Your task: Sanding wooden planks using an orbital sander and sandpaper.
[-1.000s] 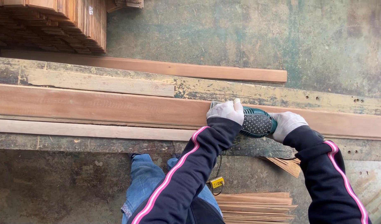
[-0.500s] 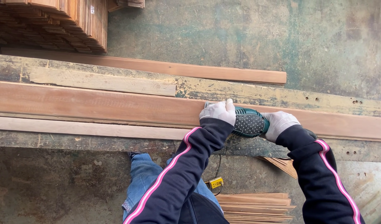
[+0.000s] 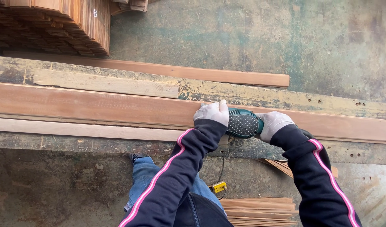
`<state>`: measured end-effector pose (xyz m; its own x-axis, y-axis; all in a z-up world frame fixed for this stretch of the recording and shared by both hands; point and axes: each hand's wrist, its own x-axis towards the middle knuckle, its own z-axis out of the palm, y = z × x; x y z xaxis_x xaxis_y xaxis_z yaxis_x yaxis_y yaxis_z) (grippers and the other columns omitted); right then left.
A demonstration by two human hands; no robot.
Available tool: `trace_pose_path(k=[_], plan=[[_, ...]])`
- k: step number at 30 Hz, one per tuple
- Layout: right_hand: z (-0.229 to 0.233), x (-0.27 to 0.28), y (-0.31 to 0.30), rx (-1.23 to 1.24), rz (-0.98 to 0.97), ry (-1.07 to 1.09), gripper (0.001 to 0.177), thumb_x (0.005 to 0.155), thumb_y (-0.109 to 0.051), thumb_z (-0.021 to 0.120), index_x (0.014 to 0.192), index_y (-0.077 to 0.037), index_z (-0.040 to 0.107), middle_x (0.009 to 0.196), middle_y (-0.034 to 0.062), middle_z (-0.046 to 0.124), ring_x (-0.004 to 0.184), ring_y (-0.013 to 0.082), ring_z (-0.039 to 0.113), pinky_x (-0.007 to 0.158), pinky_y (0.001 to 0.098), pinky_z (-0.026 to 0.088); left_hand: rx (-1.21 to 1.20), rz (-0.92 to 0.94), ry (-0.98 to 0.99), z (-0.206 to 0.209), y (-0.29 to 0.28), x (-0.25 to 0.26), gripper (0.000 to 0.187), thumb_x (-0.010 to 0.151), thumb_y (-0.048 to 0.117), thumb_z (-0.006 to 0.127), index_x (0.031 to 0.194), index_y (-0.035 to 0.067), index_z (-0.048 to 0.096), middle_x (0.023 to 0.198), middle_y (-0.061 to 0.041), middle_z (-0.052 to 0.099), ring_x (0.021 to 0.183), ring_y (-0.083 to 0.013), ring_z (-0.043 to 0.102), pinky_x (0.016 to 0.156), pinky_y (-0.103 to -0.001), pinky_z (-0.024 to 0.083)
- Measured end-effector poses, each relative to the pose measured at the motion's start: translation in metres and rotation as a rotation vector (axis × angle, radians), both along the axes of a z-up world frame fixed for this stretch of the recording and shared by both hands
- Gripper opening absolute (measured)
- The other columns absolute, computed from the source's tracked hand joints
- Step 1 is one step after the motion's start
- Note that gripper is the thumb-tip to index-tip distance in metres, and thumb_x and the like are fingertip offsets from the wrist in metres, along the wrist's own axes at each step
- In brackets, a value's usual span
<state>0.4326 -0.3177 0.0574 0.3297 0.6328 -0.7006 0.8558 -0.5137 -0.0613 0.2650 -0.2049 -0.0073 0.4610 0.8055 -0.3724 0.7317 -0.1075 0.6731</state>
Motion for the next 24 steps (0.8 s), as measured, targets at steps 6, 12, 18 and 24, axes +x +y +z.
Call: trace_pose_path(k=[6, 12, 18, 24], plan=[[0.004, -0.01, 0.011, 0.028, -0.013, 0.029, 0.048, 0.074, -0.034, 0.082, 0.12, -0.031, 0.071, 0.096, 0.0117, 0.078, 0.096, 0.0338, 0.074, 0.087, 0.0428, 0.059, 0.043, -0.004, -0.009, -0.007, 0.009, -0.009, 0.053, 0.1, 0.045, 0.04, 0.091, 0.01, 0.078, 0.09, -0.018, 0.076, 0.09, -0.0391, 0.072, 0.087, -0.051, 0.053], [0.002, -0.017, 0.021, 0.014, 0.043, 0.028, 0.047, 0.075, -0.035, 0.082, 0.12, -0.03, 0.071, 0.096, 0.0119, 0.078, 0.096, 0.0341, 0.073, 0.087, 0.0433, 0.058, 0.043, 0.024, -0.006, -0.002, 0.017, -0.019, 0.053, 0.1, 0.045, 0.041, 0.091, 0.01, 0.079, 0.088, -0.019, 0.076, 0.088, -0.0395, 0.072, 0.085, -0.051, 0.053], [0.003, -0.029, 0.033, 0.01, 0.052, 0.023, 0.048, 0.073, -0.037, 0.084, 0.119, -0.03, 0.071, 0.096, 0.0115, 0.078, 0.095, 0.0338, 0.074, 0.086, 0.0433, 0.058, 0.059, 0.031, -0.006, -0.003, 0.026, -0.032, 0.052, 0.1, 0.043, 0.041, 0.088, 0.009, 0.078, 0.086, -0.019, 0.076, 0.086, -0.0398, 0.072, 0.084, -0.051, 0.054], [-0.001, -0.045, 0.049, 0.009, 0.071, 0.019, 0.044, 0.075, -0.032, 0.079, 0.118, -0.029, 0.071, 0.095, 0.0128, 0.077, 0.094, 0.0343, 0.074, 0.085, 0.0438, 0.059, 0.076, 0.04, -0.013, 0.001, 0.044, -0.053, 0.052, 0.1, 0.043, 0.041, 0.087, 0.009, 0.078, 0.086, -0.019, 0.075, 0.085, -0.0408, 0.072, 0.083, -0.051, 0.054]])
